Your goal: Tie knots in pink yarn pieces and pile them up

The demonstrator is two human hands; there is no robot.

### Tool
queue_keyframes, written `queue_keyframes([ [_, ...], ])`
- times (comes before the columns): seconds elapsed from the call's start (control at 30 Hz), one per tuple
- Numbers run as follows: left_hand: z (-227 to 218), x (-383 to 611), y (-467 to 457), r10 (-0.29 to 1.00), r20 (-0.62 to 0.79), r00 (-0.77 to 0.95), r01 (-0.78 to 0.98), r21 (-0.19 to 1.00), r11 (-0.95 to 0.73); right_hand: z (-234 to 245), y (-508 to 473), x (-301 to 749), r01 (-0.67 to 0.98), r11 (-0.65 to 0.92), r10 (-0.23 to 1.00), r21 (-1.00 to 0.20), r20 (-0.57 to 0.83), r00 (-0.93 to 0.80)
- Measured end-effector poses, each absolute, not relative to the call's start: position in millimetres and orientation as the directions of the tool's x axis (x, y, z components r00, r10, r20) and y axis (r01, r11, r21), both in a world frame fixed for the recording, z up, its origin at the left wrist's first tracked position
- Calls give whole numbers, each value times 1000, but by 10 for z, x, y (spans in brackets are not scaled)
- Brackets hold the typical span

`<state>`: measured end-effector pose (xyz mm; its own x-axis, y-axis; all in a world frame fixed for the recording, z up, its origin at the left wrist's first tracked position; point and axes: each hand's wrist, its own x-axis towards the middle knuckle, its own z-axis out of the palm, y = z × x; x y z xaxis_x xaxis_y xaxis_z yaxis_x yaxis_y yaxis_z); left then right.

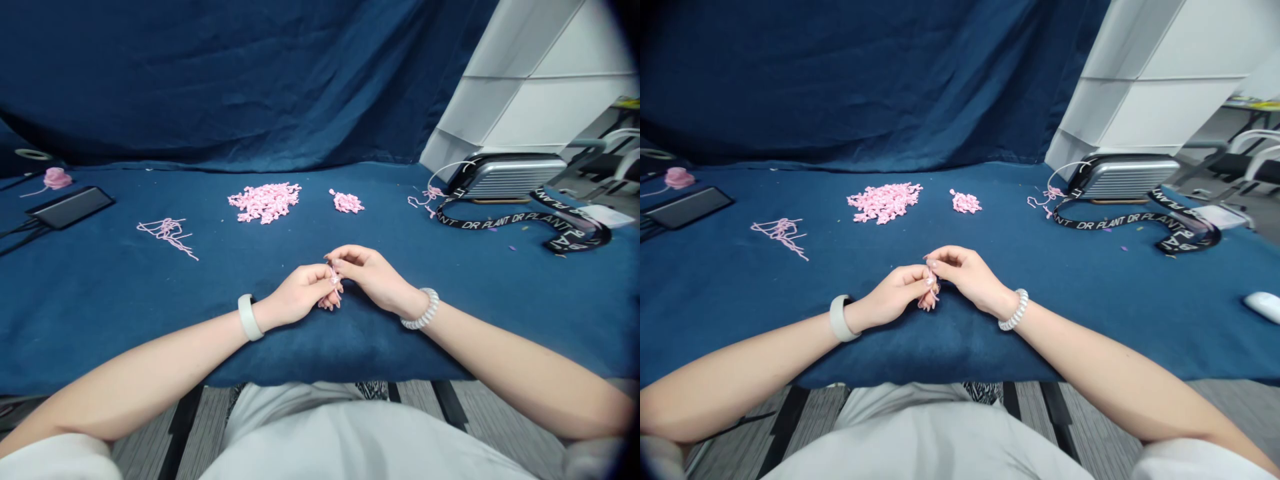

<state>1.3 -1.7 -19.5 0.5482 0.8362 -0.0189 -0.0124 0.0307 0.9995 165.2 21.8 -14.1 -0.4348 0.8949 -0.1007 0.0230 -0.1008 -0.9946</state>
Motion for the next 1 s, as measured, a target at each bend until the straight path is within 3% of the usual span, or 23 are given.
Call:
queue_keyframes([
  [0.2,-182,23,-36,869,-8,495,-73,996,51,-112,261,1715,117,-81,894,-990,-124,-430],
  [0.4,-146,-2,-16,937,232,263,5,970,-242,-75,176,1678,200,-41,797,-979,-153,-584],
  [0.5,-161,-33,9,939,284,196,8,957,-291,-77,109,1629,263,-5,767,-965,-172,-618],
  [0.63,-199,-58,35,941,267,207,-75,964,-256,-43,17,1588,331,53,739,-942,-186,-647],
  [0.83,-236,-63,57,969,192,154,-181,970,-164,-23,10,1592,350,81,807,-933,-145,-573],
  [1.0,-167,-52,41,985,75,152,-324,946,-22,-53,12,1605,441,276,804,-854,-47,-593],
])
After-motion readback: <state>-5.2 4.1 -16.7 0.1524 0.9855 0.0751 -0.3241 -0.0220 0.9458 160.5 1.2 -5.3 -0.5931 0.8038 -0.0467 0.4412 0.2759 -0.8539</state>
